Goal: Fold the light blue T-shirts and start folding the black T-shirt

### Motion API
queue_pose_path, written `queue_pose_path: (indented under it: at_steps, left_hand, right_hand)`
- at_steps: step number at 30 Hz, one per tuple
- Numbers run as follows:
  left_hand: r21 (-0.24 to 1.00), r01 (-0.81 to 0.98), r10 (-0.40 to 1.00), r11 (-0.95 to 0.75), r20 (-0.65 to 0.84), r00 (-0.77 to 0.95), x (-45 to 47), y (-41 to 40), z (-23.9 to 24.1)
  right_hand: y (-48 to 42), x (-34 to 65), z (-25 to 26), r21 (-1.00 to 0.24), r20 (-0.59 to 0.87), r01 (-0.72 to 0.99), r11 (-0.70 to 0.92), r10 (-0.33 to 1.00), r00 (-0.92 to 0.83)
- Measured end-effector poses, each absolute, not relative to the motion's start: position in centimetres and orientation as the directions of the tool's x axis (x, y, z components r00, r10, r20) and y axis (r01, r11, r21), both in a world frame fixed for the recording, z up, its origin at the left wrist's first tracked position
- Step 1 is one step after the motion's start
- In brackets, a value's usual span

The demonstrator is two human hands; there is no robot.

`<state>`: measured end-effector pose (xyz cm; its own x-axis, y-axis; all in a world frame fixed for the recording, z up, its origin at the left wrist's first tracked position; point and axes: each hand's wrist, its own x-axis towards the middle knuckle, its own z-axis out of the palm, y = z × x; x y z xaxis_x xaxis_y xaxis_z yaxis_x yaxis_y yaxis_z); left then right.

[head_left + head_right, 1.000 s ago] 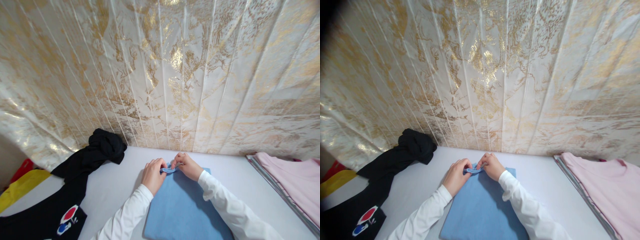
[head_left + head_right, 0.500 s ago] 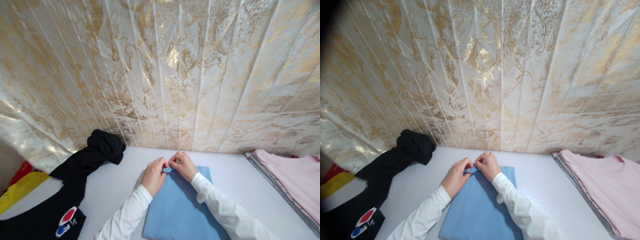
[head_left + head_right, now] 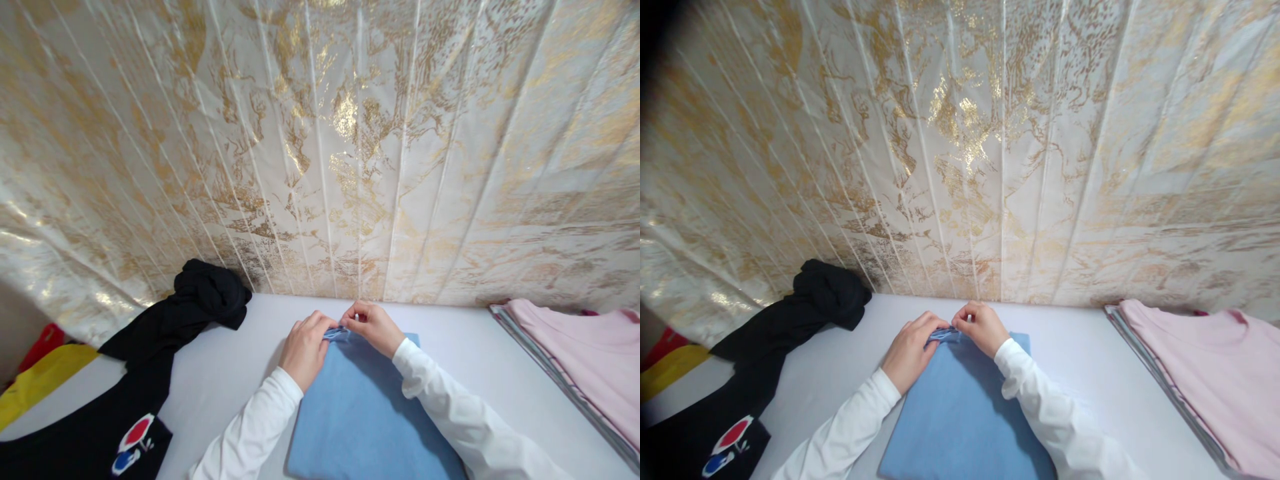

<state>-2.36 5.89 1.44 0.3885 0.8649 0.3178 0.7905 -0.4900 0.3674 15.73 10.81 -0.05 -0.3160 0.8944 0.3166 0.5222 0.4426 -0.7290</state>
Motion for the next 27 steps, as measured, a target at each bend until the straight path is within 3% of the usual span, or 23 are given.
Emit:
queue_pose_path:
  at_steps: [6,16,27]
  left_hand:
    - [0.373,0.804,0.876,-0.464,0.325,0.355,-2.3,5.9,1.5]
    - [0.43,0.791,0.89,-0.435,0.34,0.304,-2.2,5.8,1.8]
    - [0.471,0.773,0.894,-0.426,0.35,0.28,-2.2,6.0,1.9]
  right_hand:
    - [10.7,16.0,0.3,-0.672,0.332,0.544,0.502,0.861,-0.384]
    - [9.2,15.2,1.1,-0.433,0.381,0.587,0.684,0.729,-0.568]
    - [9.2,15.4,0.7,-0.374,0.376,0.613,0.696,0.718,-0.586]
